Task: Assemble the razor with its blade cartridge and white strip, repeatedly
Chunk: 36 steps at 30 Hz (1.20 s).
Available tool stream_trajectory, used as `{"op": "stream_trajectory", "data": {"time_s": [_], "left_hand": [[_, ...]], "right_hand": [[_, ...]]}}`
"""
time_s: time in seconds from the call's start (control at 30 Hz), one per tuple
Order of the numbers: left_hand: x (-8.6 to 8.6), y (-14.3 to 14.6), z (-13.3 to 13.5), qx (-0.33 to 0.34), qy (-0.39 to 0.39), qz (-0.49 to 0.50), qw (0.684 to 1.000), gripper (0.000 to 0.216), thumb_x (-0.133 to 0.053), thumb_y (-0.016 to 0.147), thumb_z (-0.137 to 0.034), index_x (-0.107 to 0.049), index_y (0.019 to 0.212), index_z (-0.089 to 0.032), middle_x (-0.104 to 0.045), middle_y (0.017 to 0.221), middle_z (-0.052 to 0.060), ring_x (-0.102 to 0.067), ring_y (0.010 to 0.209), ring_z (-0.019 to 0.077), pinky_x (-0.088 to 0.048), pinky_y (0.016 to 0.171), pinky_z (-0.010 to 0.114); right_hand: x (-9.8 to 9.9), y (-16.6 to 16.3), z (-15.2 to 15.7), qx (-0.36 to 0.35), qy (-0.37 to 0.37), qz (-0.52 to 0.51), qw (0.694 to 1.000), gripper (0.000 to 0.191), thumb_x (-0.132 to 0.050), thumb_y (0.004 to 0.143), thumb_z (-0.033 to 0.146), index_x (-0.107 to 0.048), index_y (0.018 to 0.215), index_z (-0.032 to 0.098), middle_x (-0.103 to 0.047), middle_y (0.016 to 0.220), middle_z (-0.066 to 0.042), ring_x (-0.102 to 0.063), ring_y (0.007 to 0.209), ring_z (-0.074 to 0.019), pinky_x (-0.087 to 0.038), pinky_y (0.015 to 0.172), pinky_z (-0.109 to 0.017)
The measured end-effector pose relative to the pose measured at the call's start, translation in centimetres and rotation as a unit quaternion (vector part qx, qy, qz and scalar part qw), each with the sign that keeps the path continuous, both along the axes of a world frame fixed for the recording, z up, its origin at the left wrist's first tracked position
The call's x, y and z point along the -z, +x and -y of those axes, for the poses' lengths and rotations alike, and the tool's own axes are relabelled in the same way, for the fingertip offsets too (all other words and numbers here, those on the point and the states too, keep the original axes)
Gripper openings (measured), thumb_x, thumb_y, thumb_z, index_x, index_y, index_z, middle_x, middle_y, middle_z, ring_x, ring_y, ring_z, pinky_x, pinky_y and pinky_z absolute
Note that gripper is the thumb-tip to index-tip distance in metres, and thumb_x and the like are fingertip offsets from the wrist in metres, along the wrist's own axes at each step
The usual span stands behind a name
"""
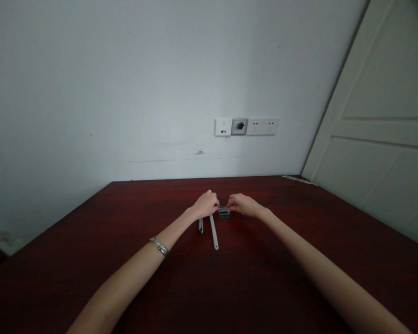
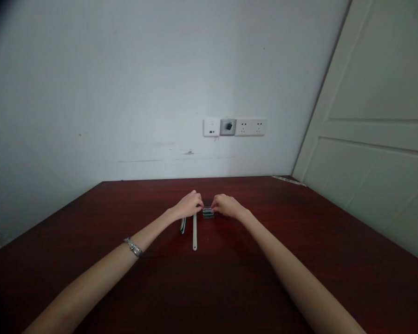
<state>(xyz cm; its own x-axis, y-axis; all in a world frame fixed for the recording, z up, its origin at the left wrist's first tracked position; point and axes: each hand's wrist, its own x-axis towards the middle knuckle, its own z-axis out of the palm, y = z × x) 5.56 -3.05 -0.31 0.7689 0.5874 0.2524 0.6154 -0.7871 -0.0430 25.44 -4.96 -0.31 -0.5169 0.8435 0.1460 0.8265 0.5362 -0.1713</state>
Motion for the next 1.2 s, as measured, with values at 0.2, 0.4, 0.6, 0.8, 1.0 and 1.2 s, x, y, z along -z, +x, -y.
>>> {"op": "stream_trajectory", "data": {"time_s": [0.2, 0.4, 0.6, 0.8, 1.0, 1.2], "left_hand": [[-0.9, -1.3, -0.2, -0.074, -0.022, 0.034, 0.996, 0.020, -0.051, 0.079, -0.019, -0.071, 0.081, -0.018, -0.064, 0.084, 0.006, -0.053, 0.090, 0.0191, -0.041, 0.083, 0.029], [-2.2, -3.8, 0.5, -0.217, -0.061, 0.059, 0.972, 0.018, -0.054, 0.077, -0.025, -0.070, 0.084, -0.022, -0.067, 0.089, 0.004, -0.060, 0.085, 0.0188, -0.045, 0.071, 0.027], [-1.8, -5.2, 1.5, -0.285, -0.151, 0.059, 0.945, 0.016, -0.064, 0.069, -0.035, -0.070, 0.074, -0.022, -0.069, 0.083, 0.003, -0.063, 0.079, 0.0181, -0.045, 0.066, 0.025], [-1.4, -5.2, 1.9, -0.325, -0.226, 0.051, 0.917, 0.026, -0.062, 0.068, -0.042, -0.068, 0.067, -0.016, -0.068, 0.070, 0.005, -0.063, 0.068, 0.0160, -0.044, 0.060, 0.022], [-1.1, -4.6, 1.7, -0.339, -0.245, 0.062, 0.906, 0.030, -0.058, 0.070, -0.043, -0.064, 0.063, -0.015, -0.066, 0.065, 0.006, -0.064, 0.068, 0.0176, -0.046, 0.061, 0.024], [-0.7, -3.7, 1.6, -0.352, -0.248, 0.025, 0.902, 0.019, -0.057, 0.067, -0.032, -0.061, 0.059, -0.015, -0.066, 0.062, 0.007, -0.064, 0.067, 0.0192, -0.047, 0.062, 0.027]], "right_hand": [[-1.1, 0.6, 0.5, 0.015, -0.006, -0.041, 0.999, 0.022, -0.053, 0.082, 0.033, -0.071, 0.086, 0.022, -0.065, 0.094, -0.004, -0.058, 0.084, -0.0158, -0.040, 0.068, -0.022], [-2.0, 0.1, 2.5, -0.006, 0.004, -0.051, 0.999, 0.026, -0.051, 0.083, 0.038, -0.071, 0.085, 0.022, -0.064, 0.092, -0.005, -0.058, 0.082, -0.0157, -0.040, 0.067, -0.023], [-2.2, -0.2, 4.6, -0.024, -0.004, -0.030, 0.999, 0.027, -0.049, 0.084, 0.038, -0.070, 0.087, 0.022, -0.064, 0.090, -0.005, -0.058, 0.078, -0.0160, -0.039, 0.062, -0.024], [-2.4, -0.4, 5.4, -0.025, -0.002, -0.024, 0.999, 0.029, -0.047, 0.085, 0.039, -0.070, 0.088, 0.022, -0.066, 0.089, -0.006, -0.059, 0.078, -0.0173, -0.041, 0.063, -0.025], [-2.5, -0.6, 5.9, -0.021, -0.010, -0.024, 0.999, 0.030, -0.045, 0.085, 0.037, -0.071, 0.085, 0.022, -0.068, 0.086, -0.006, -0.060, 0.074, -0.0175, -0.041, 0.062, -0.025], [-2.4, -0.5, 6.1, -0.008, -0.035, -0.036, 0.999, 0.029, -0.047, 0.083, 0.038, -0.072, 0.087, 0.022, -0.069, 0.085, -0.006, -0.062, 0.075, -0.0190, -0.043, 0.067, -0.026]]}}
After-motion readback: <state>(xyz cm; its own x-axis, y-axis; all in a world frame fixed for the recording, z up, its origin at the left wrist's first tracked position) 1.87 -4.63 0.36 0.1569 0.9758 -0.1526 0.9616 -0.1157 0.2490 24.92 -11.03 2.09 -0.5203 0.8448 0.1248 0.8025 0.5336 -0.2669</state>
